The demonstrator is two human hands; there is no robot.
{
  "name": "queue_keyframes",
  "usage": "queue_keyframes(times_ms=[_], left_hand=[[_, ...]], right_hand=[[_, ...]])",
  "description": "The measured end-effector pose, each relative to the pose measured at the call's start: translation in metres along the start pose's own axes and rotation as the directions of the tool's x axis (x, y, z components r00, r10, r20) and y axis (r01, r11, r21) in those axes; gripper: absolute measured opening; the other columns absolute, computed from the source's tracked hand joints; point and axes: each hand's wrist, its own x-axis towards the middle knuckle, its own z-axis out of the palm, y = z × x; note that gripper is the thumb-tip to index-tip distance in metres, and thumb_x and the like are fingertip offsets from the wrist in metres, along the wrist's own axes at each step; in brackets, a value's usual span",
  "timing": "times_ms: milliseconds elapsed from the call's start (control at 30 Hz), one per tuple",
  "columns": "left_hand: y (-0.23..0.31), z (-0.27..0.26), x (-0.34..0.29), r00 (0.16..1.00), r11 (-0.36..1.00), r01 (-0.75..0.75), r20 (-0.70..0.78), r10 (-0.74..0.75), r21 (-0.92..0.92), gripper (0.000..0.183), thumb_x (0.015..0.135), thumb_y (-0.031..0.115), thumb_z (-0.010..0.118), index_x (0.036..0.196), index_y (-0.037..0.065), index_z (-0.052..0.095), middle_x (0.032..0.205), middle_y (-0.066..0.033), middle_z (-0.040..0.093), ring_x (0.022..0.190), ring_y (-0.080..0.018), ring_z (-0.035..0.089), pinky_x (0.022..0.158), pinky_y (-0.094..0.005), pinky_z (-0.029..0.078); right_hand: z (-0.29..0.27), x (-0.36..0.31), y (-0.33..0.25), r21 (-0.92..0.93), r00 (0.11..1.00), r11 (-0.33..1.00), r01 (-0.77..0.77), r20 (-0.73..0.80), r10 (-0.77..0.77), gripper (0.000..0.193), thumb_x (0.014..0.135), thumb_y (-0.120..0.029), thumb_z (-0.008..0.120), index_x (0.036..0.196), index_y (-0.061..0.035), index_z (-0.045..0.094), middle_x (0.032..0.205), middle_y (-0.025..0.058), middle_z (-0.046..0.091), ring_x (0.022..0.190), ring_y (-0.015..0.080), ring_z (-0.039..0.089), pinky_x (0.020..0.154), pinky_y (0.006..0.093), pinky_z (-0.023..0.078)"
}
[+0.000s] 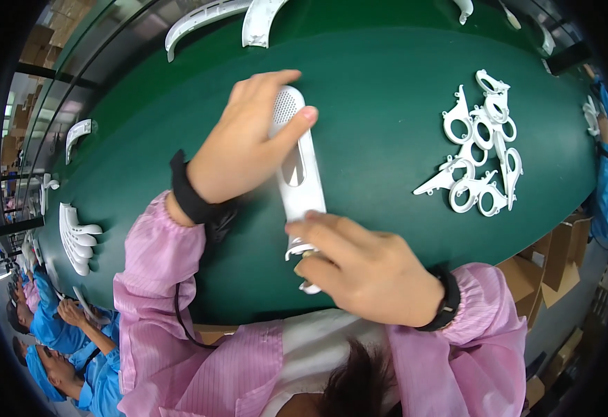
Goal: Assembling white plastic device housings by applying adhesive filters and joining sections on a factory assembly line.
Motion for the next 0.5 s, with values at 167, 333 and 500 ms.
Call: queue_keyframes(times_ms=[167,333,500], left_hand=[[0.005,0.029,0.015,0.999,0.97,-0.045,0.01,0.044,0.24,0.036,0.102,0.032,0.058,0.112,-0.003,0.062,0.108,-0.018,0.059,0.105,-0.0338,0.054,0.093,-0.0431,0.043],[0.002,0.03,0.018,0.998,0.954,-0.044,0.065,0.026,0.295,0.03,0.103,0.027,0.054,0.098,-0.001,0.061,0.098,-0.0159,0.056,0.094,-0.0334,0.052,0.087,-0.0446,0.043],[0.003,0.039,0.024,0.997,0.915,-0.077,0.056,0.06,0.396,0.025,0.1,0.023,0.055,0.094,-0.002,0.059,0.096,-0.0184,0.057,0.091,-0.0344,0.053,0.082,-0.0447,0.047]], right_hand=[[0.007,-0.007,-0.008,0.038,0.998,0.997,0.067,0.011,-0.067,0.013,0.078,-0.013,0.071,0.087,-0.0074,0.065,0.118,0.008,0.065,0.11,0.025,0.069,0.074,0.0288,0.06],[0.01,-0.005,-0.008,0.033,0.992,0.991,0.126,0.007,-0.126,0.012,0.075,-0.013,0.069,0.08,-0.0039,0.063,0.107,0.011,0.06,0.104,0.0256,0.066,0.065,0.0277,0.059],[0.008,-0.004,-0.007,0.049,0.993,0.992,0.114,0.011,-0.114,0.012,0.072,-0.012,0.068,0.074,-0.0026,0.062,0.105,0.0115,0.059,0.097,0.0238,0.063,0.064,0.0258,0.057]])
